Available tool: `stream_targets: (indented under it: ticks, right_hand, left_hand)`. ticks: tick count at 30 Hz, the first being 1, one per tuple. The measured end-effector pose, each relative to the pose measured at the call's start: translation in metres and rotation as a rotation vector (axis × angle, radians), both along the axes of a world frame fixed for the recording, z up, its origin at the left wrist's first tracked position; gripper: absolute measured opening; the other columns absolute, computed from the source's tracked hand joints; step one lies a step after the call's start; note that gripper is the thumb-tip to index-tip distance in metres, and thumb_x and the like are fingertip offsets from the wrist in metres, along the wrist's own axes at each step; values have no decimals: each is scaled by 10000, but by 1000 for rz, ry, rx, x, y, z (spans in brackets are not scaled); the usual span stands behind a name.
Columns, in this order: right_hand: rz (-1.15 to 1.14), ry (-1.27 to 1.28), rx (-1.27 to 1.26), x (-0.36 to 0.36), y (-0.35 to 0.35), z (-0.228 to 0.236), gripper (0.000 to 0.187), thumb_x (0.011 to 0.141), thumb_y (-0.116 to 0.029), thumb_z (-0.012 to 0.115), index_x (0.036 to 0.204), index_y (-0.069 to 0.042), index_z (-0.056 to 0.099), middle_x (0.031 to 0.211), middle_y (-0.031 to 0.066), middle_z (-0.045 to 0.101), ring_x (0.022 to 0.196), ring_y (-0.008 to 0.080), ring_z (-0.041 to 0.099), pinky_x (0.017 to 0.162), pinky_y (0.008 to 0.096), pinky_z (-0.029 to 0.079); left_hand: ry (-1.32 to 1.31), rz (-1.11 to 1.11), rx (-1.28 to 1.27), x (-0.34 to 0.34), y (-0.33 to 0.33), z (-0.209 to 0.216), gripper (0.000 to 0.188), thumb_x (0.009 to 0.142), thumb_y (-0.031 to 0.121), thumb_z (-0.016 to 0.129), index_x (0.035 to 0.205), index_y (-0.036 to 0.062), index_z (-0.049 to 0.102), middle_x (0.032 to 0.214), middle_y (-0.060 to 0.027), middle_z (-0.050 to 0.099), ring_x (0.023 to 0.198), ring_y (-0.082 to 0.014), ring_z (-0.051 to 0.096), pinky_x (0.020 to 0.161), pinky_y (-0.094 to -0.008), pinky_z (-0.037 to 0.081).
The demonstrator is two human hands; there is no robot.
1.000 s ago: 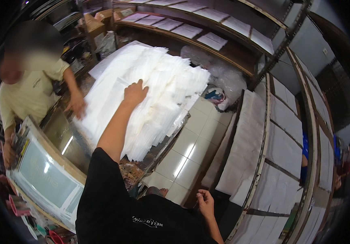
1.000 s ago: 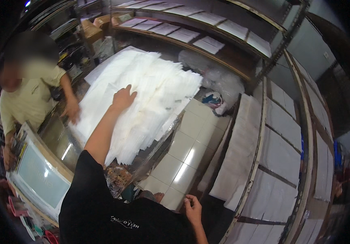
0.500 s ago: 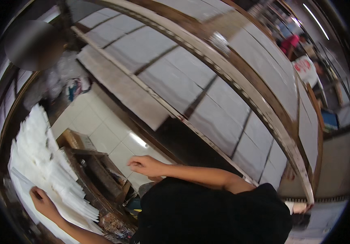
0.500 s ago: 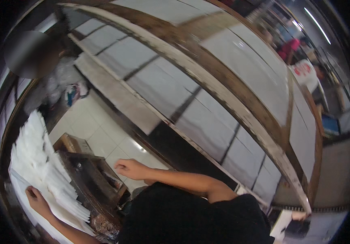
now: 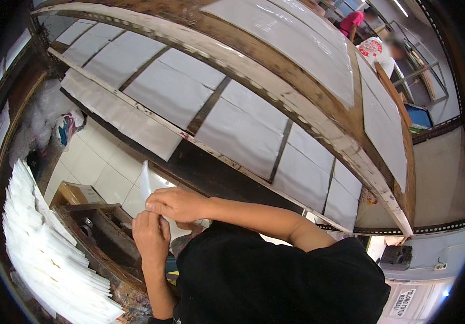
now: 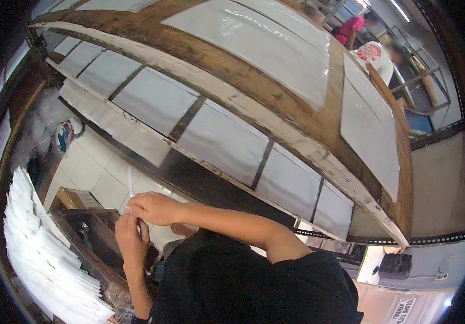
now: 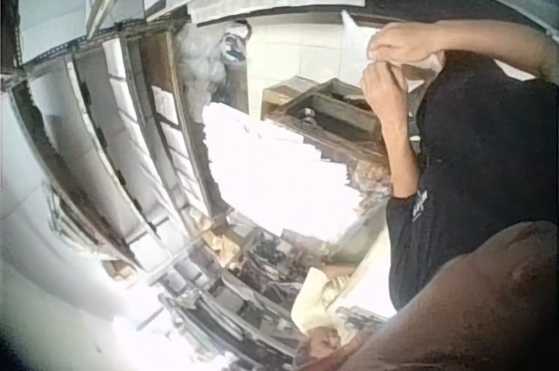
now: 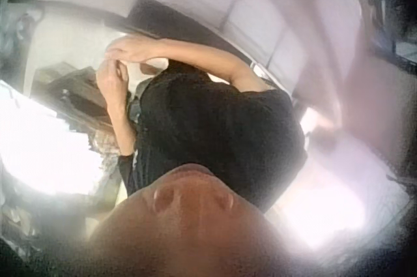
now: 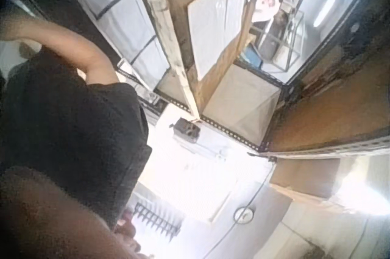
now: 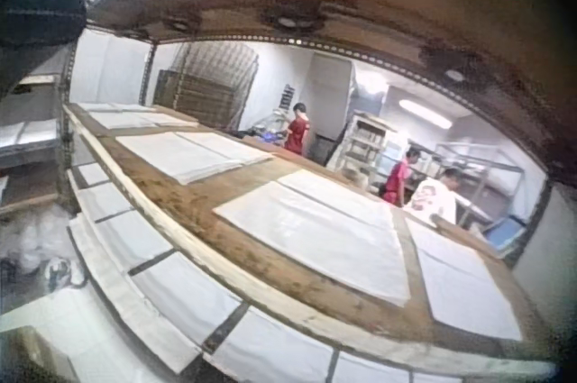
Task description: The person repeatedly picks up white sheets of paper from a table and places them onto a multi-tiered wooden drying rack. The person handles the sheets one at a time, arranging them flat on the rack surfaces.
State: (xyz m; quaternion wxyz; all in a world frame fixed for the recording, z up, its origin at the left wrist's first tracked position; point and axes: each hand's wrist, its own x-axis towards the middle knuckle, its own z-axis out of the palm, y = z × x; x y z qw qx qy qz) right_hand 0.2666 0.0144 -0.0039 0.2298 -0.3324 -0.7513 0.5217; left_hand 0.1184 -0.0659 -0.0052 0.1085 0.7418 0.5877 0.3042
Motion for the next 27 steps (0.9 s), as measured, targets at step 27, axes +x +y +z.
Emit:
stream_targets:
  ticks: [27]
  right_hand:
    - [-1495,-306,-250,572,-95,-62,202,899,-278,666,971,-92,627,796,-11,560,667,112,533,578,238,427]
  left_hand:
    - [-324,254,-922,67,-169,-297,273,859,229,621,950,-21,681,858,-224,690,808,-361,678,768,-424,525]
